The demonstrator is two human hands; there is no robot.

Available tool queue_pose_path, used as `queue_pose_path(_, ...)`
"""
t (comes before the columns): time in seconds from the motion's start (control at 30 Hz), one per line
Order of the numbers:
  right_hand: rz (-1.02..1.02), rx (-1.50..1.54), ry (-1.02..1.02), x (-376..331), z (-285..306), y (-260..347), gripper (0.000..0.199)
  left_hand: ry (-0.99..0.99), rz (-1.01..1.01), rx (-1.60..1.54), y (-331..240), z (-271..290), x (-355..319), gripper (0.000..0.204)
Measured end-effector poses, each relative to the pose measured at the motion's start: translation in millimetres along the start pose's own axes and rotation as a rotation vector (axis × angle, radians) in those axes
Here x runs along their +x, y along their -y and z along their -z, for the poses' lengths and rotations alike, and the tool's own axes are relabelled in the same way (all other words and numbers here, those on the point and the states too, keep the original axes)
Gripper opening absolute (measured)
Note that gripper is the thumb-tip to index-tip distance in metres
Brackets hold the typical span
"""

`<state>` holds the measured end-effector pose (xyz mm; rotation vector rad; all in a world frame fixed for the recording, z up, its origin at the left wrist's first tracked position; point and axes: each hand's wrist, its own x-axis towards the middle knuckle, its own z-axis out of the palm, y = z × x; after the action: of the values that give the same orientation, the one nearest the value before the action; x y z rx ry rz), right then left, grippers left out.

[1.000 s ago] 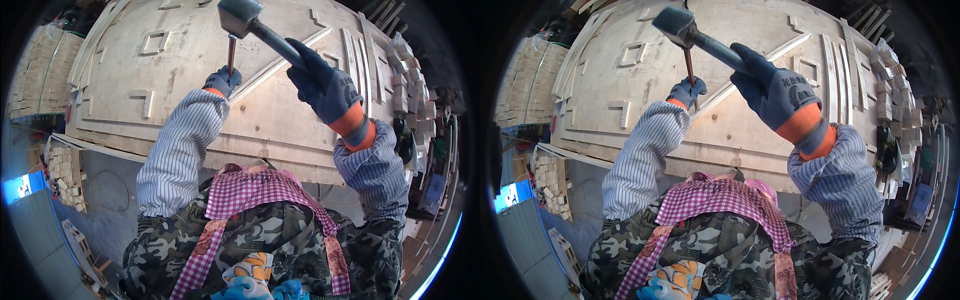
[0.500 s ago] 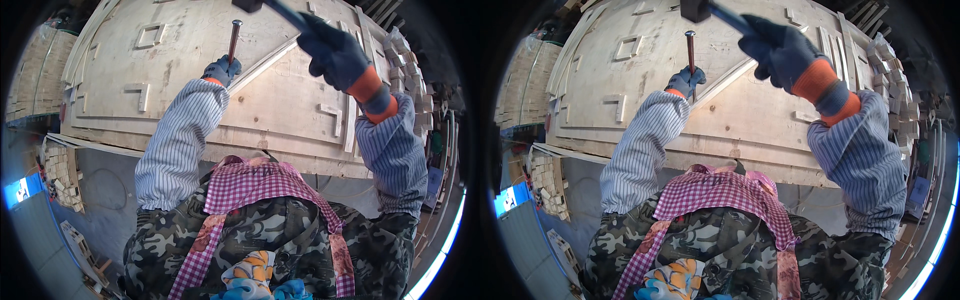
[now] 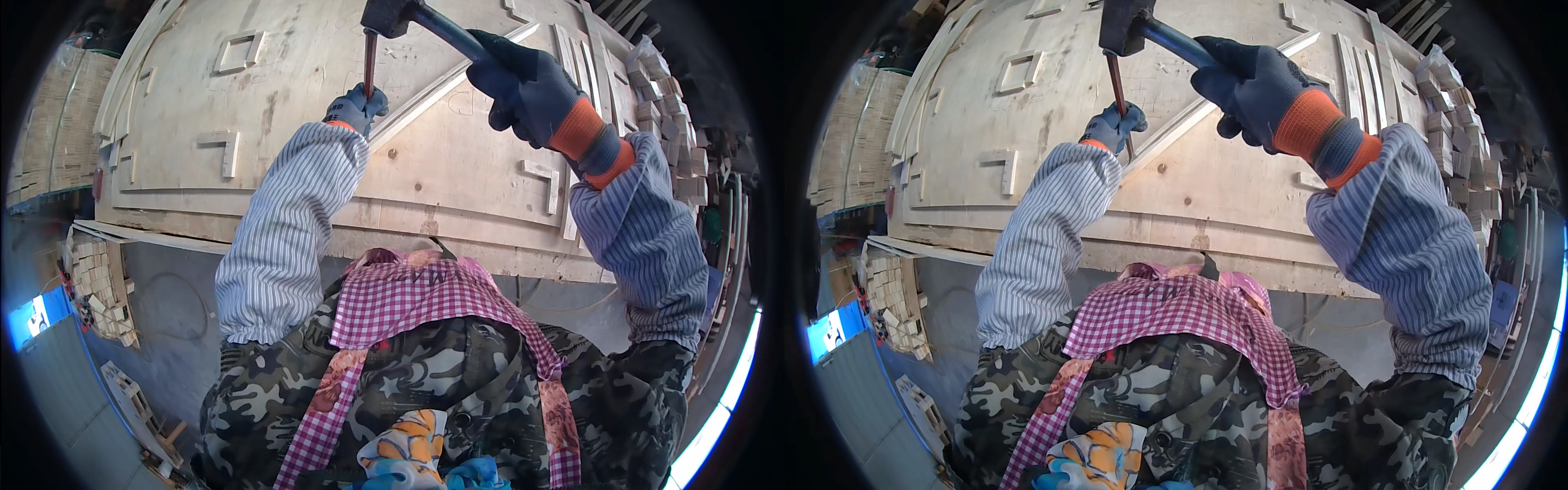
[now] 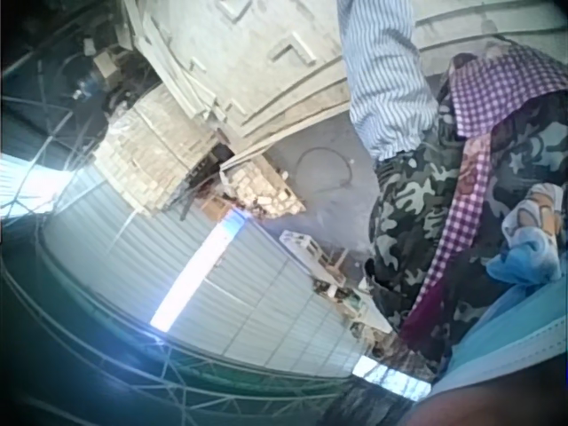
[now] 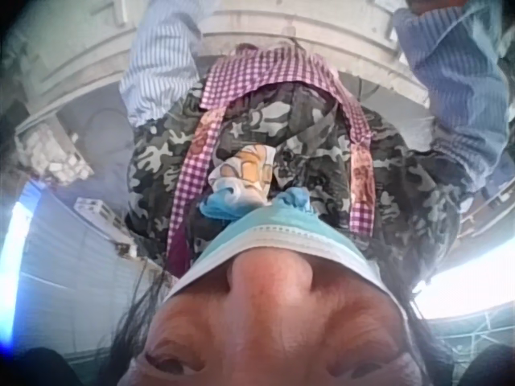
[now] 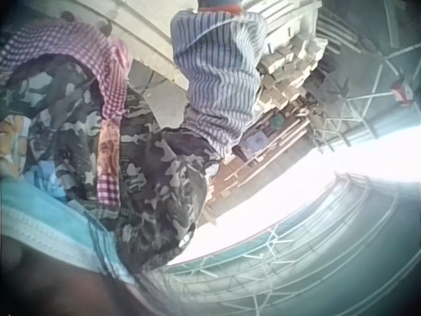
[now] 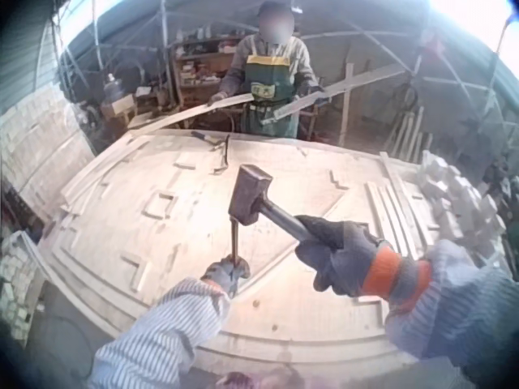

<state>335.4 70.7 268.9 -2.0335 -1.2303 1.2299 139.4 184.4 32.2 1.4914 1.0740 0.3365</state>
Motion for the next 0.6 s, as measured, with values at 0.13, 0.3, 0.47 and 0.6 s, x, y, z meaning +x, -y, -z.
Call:
queue_pose_path(0.13, 0.207, 0.013, -0.006, -6.7, 43.9, 1.7, 0.042, 0.040, 0.015, 0.047, -0.8, 0.9, -1.5, 0.013)
queue_pose_path(0.3, 0.572, 0.151, -0.071, -24.5, 38.1, 32.7, 0.039, 0.036, -0.112, -0.156, 9.3, -0.3, -2.3, 0.013)
queue_pose_path(0.47, 0.050, 0.011, 0.043, -22.0, -2.1, 28.9, 0.043, 0.006, 0.021, -0.125, 0.5, -3.6, -5.8, 0.015)
queue_pose_path(0.6, -0.004, 0.249, 0.092, -29.8, 30.9, 41.0, 0.026, -0.017, 0.020, -0.282, -8.4, -5.9, -14.8, 0.011)
